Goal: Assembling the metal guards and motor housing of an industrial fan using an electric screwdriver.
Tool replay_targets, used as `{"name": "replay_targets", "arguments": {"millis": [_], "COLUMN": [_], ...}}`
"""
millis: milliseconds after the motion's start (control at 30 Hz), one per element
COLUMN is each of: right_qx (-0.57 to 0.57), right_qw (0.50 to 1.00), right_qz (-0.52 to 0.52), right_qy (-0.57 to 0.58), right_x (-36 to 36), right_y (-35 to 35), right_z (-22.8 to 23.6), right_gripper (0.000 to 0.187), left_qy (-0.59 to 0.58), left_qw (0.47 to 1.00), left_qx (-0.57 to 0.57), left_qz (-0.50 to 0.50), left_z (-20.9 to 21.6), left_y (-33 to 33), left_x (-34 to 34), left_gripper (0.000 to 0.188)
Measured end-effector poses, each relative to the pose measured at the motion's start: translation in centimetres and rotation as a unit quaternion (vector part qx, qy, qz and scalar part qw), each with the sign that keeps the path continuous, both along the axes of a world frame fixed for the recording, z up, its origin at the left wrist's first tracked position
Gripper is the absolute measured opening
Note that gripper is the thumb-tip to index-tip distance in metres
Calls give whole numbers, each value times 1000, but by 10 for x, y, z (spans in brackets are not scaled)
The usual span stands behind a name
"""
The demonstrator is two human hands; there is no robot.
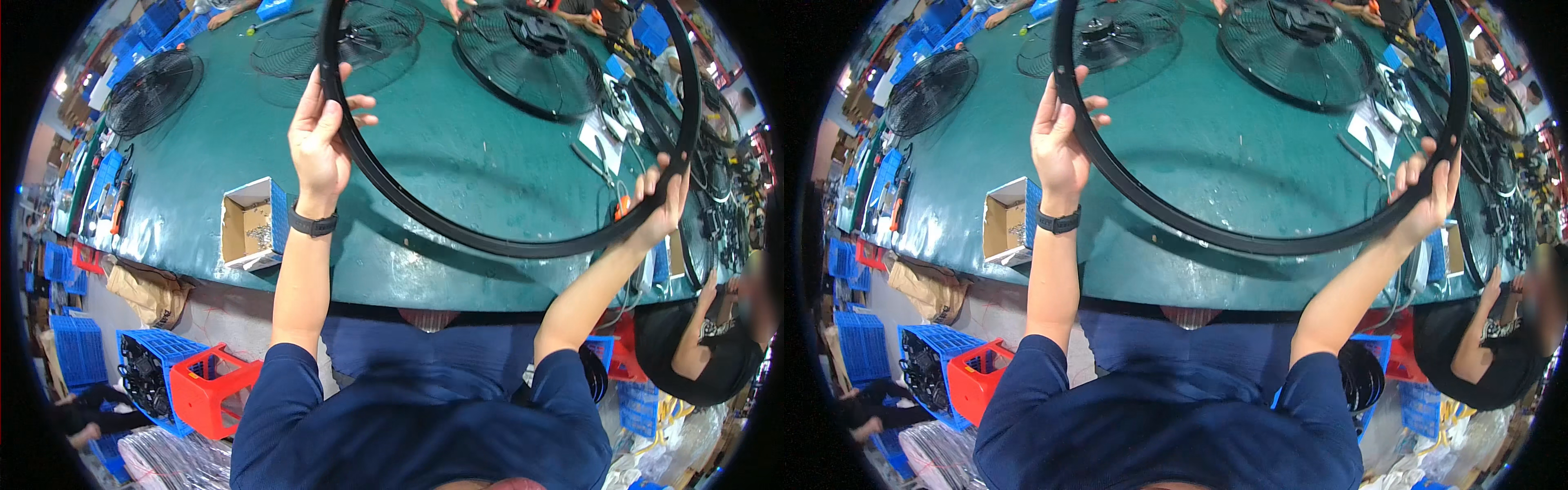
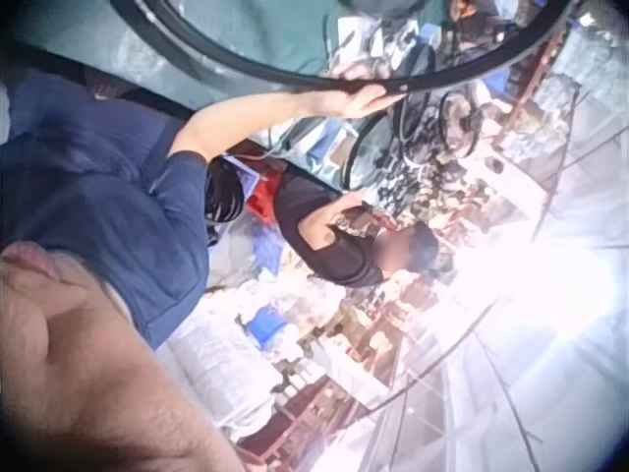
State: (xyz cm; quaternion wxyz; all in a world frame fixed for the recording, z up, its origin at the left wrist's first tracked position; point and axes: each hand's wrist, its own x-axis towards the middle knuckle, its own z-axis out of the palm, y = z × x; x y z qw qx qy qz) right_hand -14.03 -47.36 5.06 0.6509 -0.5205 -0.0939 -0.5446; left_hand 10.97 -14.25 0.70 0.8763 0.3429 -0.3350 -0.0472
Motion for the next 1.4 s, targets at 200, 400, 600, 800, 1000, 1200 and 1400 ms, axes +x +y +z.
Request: {"name": "replay_targets", "arguments": {"millis": [200,400,600,800,1000,1200,1400], "right_qx": [-5,-54,-118,-112,-263,-329,-356], "right_qw": [999,997,964,965,901,903,914], "right_qz": [39,-15,-231,-224,-334,-266,-187], "right_qy": [-30,-48,-67,-73,-81,-73,57], "right_x": [-33,-76,-72,-45,-6,29,27], "right_y": [4,29,94,154,171,182,173], "right_z": [-18,14,33,34,22,30,14], "right_gripper": [39,41,56,56,48,47,41], "left_qy": [10,-19,-146,-212,-365,-406,-230], "left_qw": [997,993,956,954,913,888,933], "left_qx": [0,70,250,188,124,211,176], "left_qz": [-78,-90,52,-101,-133,39,211], "left_z": [-1,5,-4,6,68,84,60], "left_y": [1,-11,-20,-31,-28,-23,-38], "left_x": [-3,-10,-36,-80,-148,-160,-141], "left_gripper": [53,68,84,65,64,78,65]}}
